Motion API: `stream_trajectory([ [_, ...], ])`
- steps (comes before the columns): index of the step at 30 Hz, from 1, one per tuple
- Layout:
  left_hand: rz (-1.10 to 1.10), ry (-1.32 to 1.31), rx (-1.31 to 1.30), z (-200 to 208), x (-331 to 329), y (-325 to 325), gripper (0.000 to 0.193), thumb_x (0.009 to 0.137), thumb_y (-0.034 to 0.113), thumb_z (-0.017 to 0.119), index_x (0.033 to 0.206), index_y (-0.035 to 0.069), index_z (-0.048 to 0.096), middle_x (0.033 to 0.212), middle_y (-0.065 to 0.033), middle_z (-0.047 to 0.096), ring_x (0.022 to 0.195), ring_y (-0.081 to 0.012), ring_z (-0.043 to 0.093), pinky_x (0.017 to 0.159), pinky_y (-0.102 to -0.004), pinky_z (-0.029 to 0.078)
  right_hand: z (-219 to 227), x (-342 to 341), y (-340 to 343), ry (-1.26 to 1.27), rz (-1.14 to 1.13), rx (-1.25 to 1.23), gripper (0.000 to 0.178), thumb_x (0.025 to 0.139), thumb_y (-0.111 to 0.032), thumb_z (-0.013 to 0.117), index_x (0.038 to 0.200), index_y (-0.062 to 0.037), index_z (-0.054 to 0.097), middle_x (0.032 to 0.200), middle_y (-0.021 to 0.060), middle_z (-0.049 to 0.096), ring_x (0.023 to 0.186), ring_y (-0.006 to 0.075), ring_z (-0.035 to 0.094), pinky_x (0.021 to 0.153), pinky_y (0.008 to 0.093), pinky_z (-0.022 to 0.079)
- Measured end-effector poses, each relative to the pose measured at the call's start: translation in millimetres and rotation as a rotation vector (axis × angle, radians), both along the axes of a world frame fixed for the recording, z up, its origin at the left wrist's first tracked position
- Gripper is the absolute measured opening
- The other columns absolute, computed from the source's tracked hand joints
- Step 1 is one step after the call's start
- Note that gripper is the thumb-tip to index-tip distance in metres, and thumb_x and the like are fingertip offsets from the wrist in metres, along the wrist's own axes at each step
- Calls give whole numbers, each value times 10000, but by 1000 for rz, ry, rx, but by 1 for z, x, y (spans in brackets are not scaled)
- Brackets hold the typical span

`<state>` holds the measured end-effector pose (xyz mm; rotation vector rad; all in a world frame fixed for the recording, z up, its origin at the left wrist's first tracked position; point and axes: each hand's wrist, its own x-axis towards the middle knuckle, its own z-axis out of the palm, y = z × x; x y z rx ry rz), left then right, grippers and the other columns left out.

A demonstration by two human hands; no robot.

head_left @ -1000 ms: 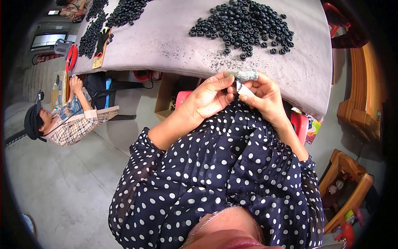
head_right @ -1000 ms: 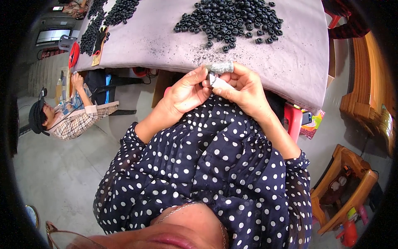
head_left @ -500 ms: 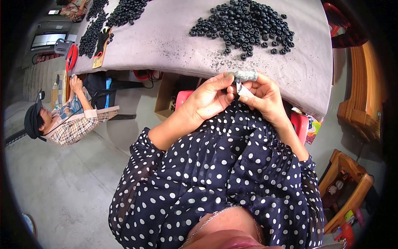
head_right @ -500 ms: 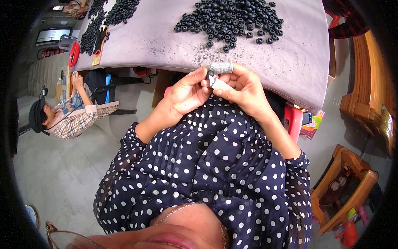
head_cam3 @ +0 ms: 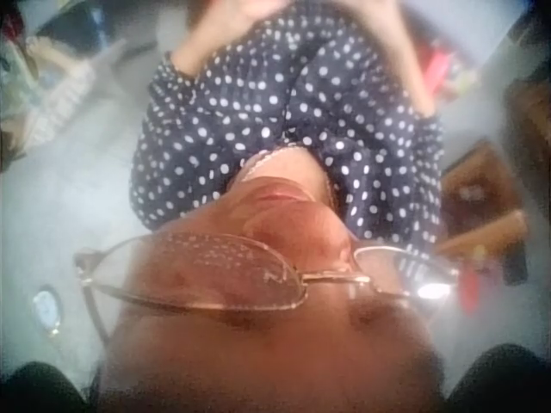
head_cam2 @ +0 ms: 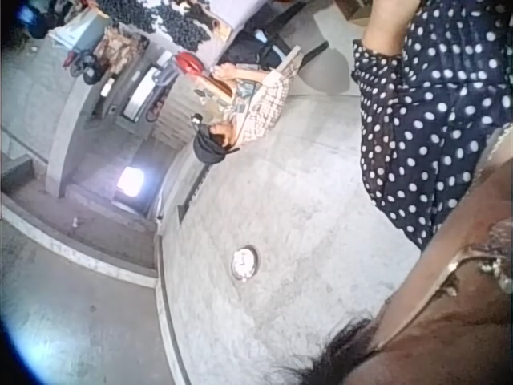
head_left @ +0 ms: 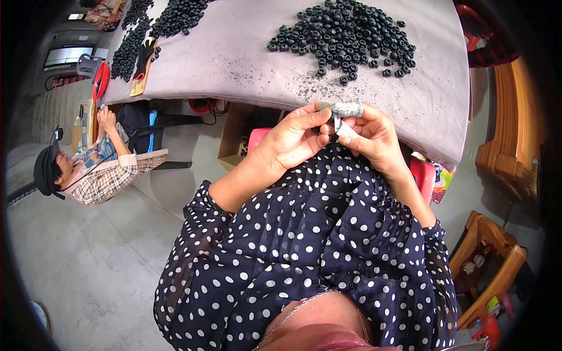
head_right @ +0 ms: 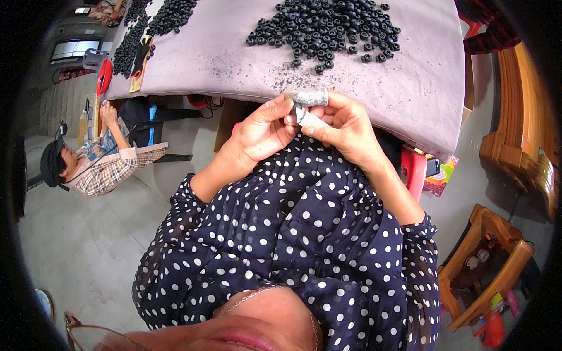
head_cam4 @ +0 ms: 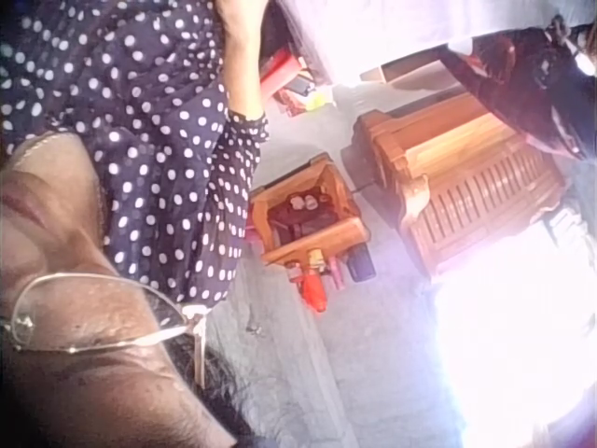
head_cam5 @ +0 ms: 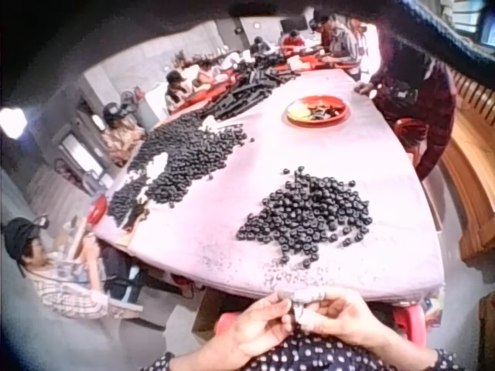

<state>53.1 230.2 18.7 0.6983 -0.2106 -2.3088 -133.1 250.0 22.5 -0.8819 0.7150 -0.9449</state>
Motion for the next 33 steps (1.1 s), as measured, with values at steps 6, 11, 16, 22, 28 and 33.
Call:
stream_trajectory([
  [6, -16, -22, -32, 1, 2, -2, 141, 846, 90, 600, 972, 40, 563, 795, -37, 589, 665, -93, 578, 588, -208, 516, 1, -2, -2, -30, 32, 39, 389, 771, -32, 669, 1133, -15, 528, 819, 7, 606, 668, 28, 551, 499, 141, 391],
  [11, -31, -37, -63, 1, 2, -4, 159, 839, 80, 607, 983, 34, 558, 799, -42, 582, 674, -99, 566, 595, -213, 502, -1, -2, -3, -92, 49, 76, 334, 771, -18, 661, 1082, -7, 539, 786, 19, 611, 643, 38, 554, 479, 146, 391],
  [16, -31, 2, -85, -4, 4, -2, 173, 829, 68, 614, 987, 25, 557, 808, -50, 580, 684, -109, 563, 602, -219, 499, -1, -4, -3, -97, 84, 102, 275, 767, -7, 661, 1020, -1, 554, 761, 26, 605, 567, 38, 526, 449, 156, 388],
  [22, -51, -20, -131, -7, 7, -4, 162, 819, 45, 617, 968, 9, 566, 791, -59, 586, 664, -118, 567, 588, -237, 513, -4, -4, -5, -34, 99, 106, 222, 767, -11, 665, 969, -6, 573, 725, 24, 600, 532, 38, 510, 435, 158, 383],
  [28, -72, -38, -135, -7, 9, -6, 174, 813, 38, 621, 976, 5, 570, 777, -64, 591, 655, -123, 573, 588, -243, 523, -5, -5, -6, -19, 121, 122, 202, 771, -23, 669, 954, -4, 584, 702, 18, 597, 529, 38, 510, 433, 162, 386],
  [33, -69, -9, -142, -9, 8, -7, 171, 813, 35, 620, 976, 4, 576, 778, -69, 590, 643, -122, 571, 577, -241, 526, -6, -5, -4, -37, 98, 148, 204, 775, -27, 668, 962, -1, 589, 730, 24, 607, 538, 40, 515, 436, 163, 395],
])
